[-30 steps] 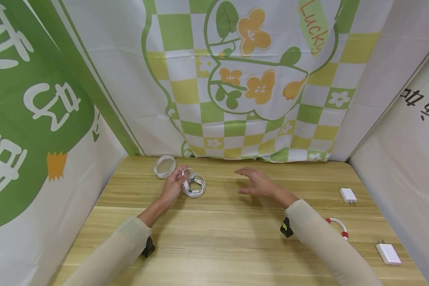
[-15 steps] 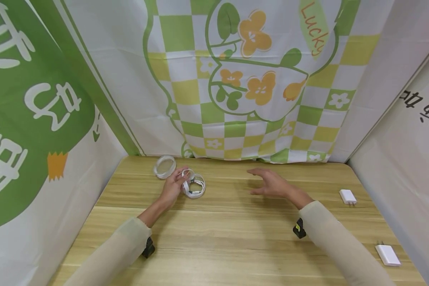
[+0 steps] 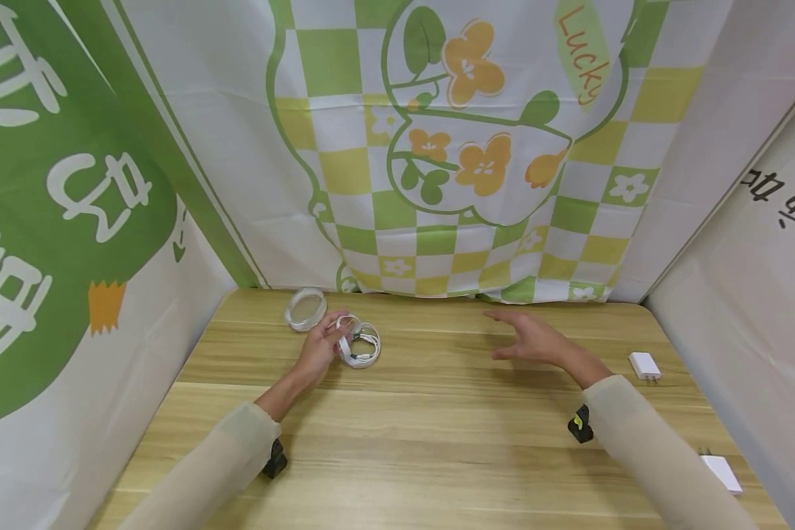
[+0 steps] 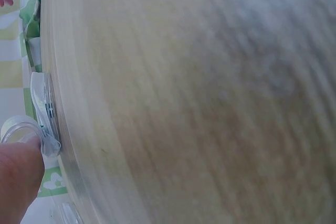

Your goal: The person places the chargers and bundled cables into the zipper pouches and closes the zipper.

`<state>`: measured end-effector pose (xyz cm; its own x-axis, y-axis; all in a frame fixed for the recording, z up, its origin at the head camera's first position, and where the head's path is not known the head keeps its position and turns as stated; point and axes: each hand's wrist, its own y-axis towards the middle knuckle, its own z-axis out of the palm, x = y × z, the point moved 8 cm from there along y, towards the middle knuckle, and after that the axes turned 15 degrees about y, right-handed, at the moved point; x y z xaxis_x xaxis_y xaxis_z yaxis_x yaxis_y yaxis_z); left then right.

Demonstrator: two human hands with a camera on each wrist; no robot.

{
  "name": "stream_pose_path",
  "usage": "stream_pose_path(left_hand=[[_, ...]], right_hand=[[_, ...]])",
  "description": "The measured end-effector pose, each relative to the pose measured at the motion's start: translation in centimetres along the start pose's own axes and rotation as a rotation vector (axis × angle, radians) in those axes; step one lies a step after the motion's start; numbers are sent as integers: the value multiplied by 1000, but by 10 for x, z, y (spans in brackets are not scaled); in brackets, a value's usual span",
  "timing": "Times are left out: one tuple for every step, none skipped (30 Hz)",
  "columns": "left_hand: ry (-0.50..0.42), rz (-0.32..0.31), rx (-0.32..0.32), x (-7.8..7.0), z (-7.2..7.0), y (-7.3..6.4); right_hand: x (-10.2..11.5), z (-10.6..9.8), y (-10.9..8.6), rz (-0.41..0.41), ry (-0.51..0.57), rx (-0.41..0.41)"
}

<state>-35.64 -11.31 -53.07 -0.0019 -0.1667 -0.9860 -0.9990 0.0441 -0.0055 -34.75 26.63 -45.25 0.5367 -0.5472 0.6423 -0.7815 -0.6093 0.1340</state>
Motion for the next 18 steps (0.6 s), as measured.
stream_pose_path(left_hand=[[-5,-4,2,1,0,0],[-15,-10,4,1,0,0],[-24,-14,5,1,0,1],[-29,-18,7,1,0,1],[-33,-19,8,2,0,1],[-36,-23,9,2,0,1],[-40,-26,10,2,0,1],[-45,-29,13,2,0,1],[-46,-30,14,2,0,1],[-48,-30,16,2,1,1],[-47,-29,19,2,1,1],[-46,-29,20,2,2,1],[-45,-29,21,2,2,1],[-45,-28,22,2,3,1],[-45,-28,22,2,3,1],[-43,-26,23,1,4,0],[-43,-25,25,1,4,0],[-45,-24,27,0,4,0]], right_hand=[[-2,-2,-2,4,7,-3],[-3,-5,-4,2,7,-5],[-5,-7,-6,5,13,-8],[-7,-9,-8,11,18,-12],[-9,-11,-10,15,19,-13],[-10,-13,-11,18,20,-14],[-12,-15,-13,22,19,-14],[-14,-17,-14,29,17,-15],[-16,-19,-16,37,17,-15],[-17,-21,-17,44,16,-15],[-19,-23,-19,51,19,-13],[-20,-25,-21,57,24,-12],[-22,-27,-22,62,28,-12],[-22,-30,-24,60,30,-15],[-23,-32,-26,57,34,-14],[-25,-34,-28,55,38,-16],[-25,-36,-30,49,35,-16],[-26,-38,-32,49,31,-17]])
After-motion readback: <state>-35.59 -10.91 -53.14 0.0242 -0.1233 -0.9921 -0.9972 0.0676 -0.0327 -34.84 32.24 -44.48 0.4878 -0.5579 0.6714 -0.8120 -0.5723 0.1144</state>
